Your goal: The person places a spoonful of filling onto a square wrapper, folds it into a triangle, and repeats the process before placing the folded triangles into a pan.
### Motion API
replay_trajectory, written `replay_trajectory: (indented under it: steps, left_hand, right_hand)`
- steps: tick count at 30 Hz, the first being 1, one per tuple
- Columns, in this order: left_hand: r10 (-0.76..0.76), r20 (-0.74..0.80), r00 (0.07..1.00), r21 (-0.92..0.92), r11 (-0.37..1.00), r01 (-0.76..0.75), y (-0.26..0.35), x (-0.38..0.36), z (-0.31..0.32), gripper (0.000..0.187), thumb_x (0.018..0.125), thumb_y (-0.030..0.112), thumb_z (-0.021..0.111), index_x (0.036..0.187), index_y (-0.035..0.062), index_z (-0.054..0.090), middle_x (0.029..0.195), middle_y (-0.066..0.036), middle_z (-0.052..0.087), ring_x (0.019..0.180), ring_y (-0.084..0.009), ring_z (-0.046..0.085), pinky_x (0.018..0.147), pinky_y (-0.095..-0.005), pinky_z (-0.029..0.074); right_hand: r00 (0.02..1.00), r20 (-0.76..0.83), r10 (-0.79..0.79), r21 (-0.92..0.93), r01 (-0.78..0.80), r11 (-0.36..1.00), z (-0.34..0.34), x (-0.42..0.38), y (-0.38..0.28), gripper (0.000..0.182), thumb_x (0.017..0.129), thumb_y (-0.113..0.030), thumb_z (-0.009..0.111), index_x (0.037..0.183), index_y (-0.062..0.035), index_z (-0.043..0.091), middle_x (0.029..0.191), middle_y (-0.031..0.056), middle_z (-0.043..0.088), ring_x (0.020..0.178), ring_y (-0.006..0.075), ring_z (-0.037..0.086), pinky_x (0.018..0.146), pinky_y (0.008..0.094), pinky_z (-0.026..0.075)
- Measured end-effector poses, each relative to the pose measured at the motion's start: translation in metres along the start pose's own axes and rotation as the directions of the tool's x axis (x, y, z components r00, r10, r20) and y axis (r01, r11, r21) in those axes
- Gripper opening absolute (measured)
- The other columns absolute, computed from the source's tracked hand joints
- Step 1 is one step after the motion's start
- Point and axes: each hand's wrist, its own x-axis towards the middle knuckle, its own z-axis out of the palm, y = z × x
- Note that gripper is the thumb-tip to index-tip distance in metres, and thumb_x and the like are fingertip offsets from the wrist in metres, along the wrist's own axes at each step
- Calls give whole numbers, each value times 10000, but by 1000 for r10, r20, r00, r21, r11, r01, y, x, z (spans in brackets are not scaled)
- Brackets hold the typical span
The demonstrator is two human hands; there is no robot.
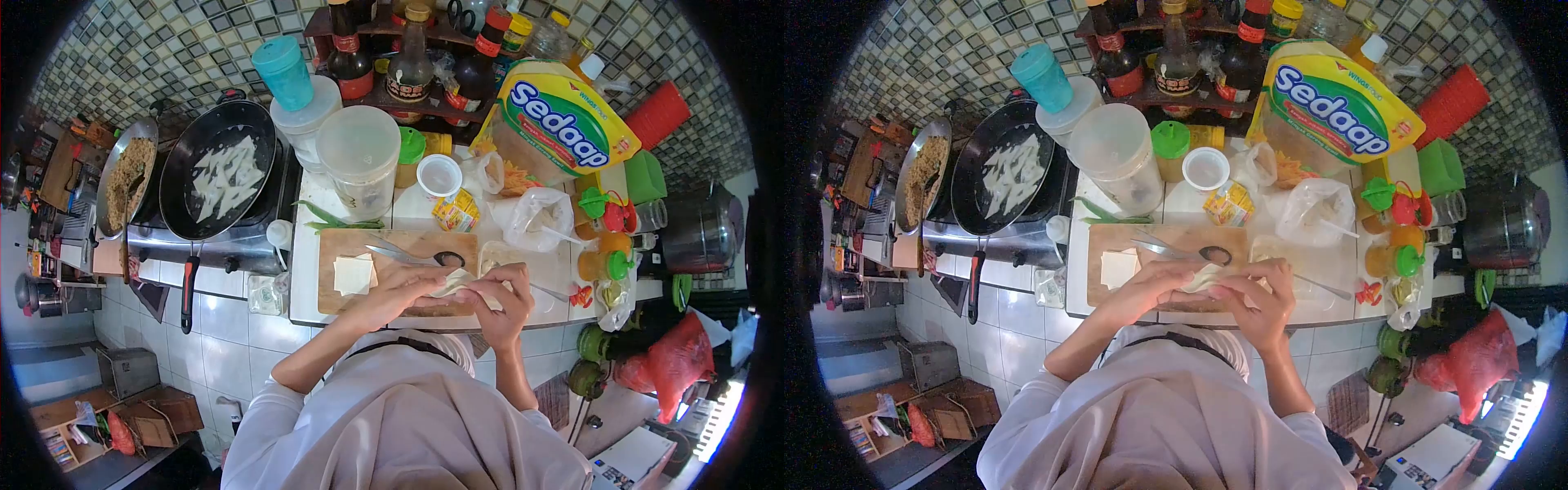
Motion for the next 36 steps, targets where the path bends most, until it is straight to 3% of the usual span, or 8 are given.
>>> replay_trajectory:
  steps: [5, 7, 10, 23, 25, 26, 28, 36]
  left_hand:
    - [24, 8, 1000, 248, 968, -25, 0, 2, 1, 365, 871, 127, 421, 1195, -42, 398, 1137, -106, 483, 1031, -164, 480, 882, -288, 392]
    - [131, 37, 991, 383, 914, -135, -15, 5, -8, 401, 856, 153, 485, 1216, -1, 400, 810, -1, 544, 650, -20, 437, 523, -167, 364]
    - [162, 39, 986, 383, 909, -165, -21, 7, -12, 381, 852, 142, 492, 1212, 39, 424, 681, 57, 468, 544, -11, 299, 436, -173, 236]
    - [210, 26, 977, 503, 842, -194, -6, 6, -8, 329, 854, 101, 461, 1181, 66, 471, 653, 53, 463, 523, -21, 312, 437, -181, 263]
    - [-21, -61, 998, 524, 851, 50, 7, 3, -4, 291, 864, 85, 458, 1141, 2, 482, 944, -34, 569, 844, -69, 512, 729, -199, 414]
    - [-20, -62, 998, 523, 851, 50, 3, 4, -5, 291, 864, 85, 458, 1141, 2, 482, 944, -34, 569, 844, -69, 512, 729, -199, 414]
    - [150, -40, 988, 409, 905, -120, -7, 8, -7, 297, 850, 77, 483, 1135, -6, 484, 920, -46, 582, 833, -82, 542, 720, -199, 426]
    - [258, -192, 947, 261, 943, -204, -11, 5, -4, 268, 820, 51, 526, 1072, -39, 510, 912, -93, 597, 825, -128, 575, 716, -224, 447]
  right_hand:
    - [1000, -17, 14, -20, -15, 1000, 2, 7, -2, 211, 504, -73, 736, 688, -66, 634, 685, 22, 520, 639, 178, 455, 592, 291, 356]
    - [1000, -1, 20, -25, -20, 999, 4, 9, -3, 205, 504, -27, 733, 676, -41, 622, 672, 37, 522, 640, 183, 459, 579, 286, 366]
    - [999, -6, 33, -32, -34, 999, 6, 9, -3, 199, 519, -24, 734, 681, -45, 621, 680, 42, 534, 636, 184, 466, 580, 289, 366]
    - [957, 164, 239, 92, -256, 962, 9, 17, -2, 176, 608, -59, 700, 774, -50, 640, 762, 55, 564, 753, 184, 517, 686, 286, 394]
    - [950, 176, 260, 127, -283, 951, 10, 16, -1, 173, 618, -67, 695, 784, -70, 646, 771, 48, 577, 756, 188, 516, 699, 296, 384]
    - [948, 179, 263, 124, -287, 950, 10, 16, -2, 164, 626, -56, 685, 784, -63, 644, 769, 52, 579, 743, 185, 518, 689, 289, 389]
    - [946, 184, 265, 121, -290, 949, 11, 16, -2, 154, 635, -45, 675, 785, -57, 642, 768, 56, 582, 730, 181, 520, 679, 282, 394]
    - [868, 236, 436, 297, -492, 818, 10, 17, -3, 91, 710, -5, 607, 796, 18, 586, 764, 53, 564, 694, 118, 451, 647, 230, 354]
